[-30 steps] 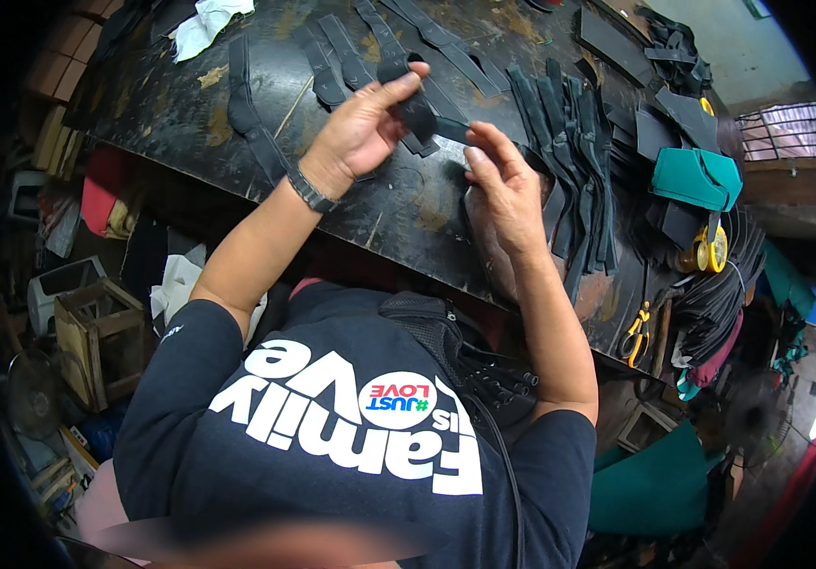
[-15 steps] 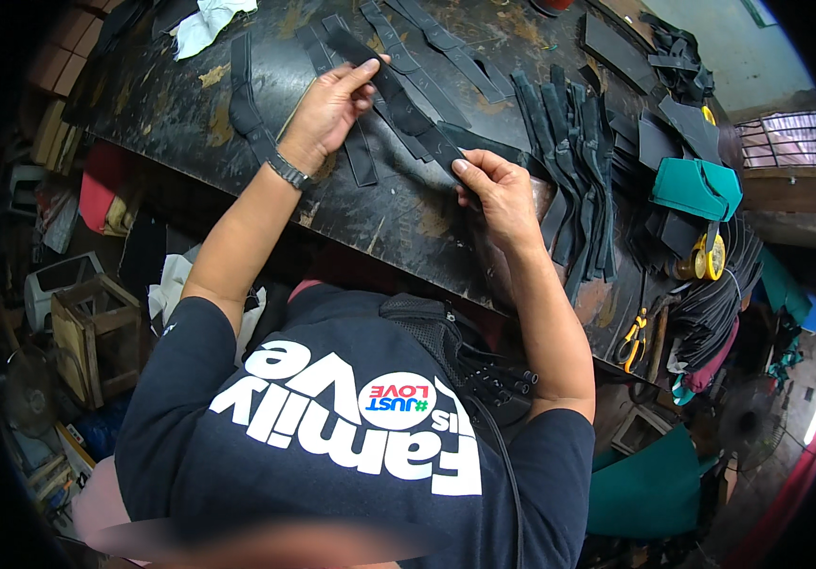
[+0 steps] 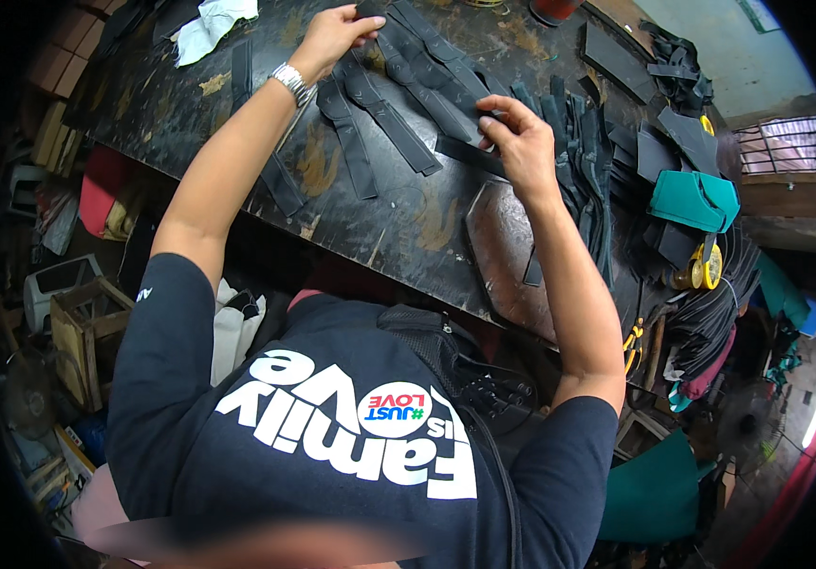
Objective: The person sorts and arranges black leather strips on a workbench. They pick up strips one by one, inspect them, and place them in rows, occasionally adjusting the pile and repositioning items.
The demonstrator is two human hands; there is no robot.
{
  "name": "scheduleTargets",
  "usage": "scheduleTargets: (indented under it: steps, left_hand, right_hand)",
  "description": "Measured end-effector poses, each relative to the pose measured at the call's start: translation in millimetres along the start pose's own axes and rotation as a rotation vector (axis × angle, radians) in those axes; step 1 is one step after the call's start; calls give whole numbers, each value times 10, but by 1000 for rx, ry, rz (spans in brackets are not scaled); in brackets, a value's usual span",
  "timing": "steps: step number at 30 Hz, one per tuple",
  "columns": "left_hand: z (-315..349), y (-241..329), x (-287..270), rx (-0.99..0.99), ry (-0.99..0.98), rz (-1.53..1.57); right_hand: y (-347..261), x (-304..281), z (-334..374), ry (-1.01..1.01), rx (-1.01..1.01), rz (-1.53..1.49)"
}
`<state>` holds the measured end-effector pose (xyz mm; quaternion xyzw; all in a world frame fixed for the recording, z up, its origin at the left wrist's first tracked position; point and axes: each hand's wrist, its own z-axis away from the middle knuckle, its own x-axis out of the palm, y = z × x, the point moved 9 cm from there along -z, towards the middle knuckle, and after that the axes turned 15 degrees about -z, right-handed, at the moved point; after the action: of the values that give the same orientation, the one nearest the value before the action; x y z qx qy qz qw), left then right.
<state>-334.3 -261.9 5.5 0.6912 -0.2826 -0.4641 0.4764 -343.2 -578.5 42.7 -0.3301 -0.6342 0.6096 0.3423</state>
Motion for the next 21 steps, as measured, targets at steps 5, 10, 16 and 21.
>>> scheduleTargets:
  steps: [5, 10, 16, 21]
  left_hand:
    - [-620, -392, 236, -97, 62, 24]
    - [-500, -278, 277, 9, 241, -172]
    - [500, 750, 553, 466, -39, -337]
    - [1387, 1139, 1240, 608, -366, -534]
  right_hand:
    - [248, -176, -499, 54, 45, 101]
    - [305, -275, -634, 62, 12, 347]
    - [-199, -384, -51, -64, -97, 978]
    - [-112, -313, 335, -142, -20, 1185]
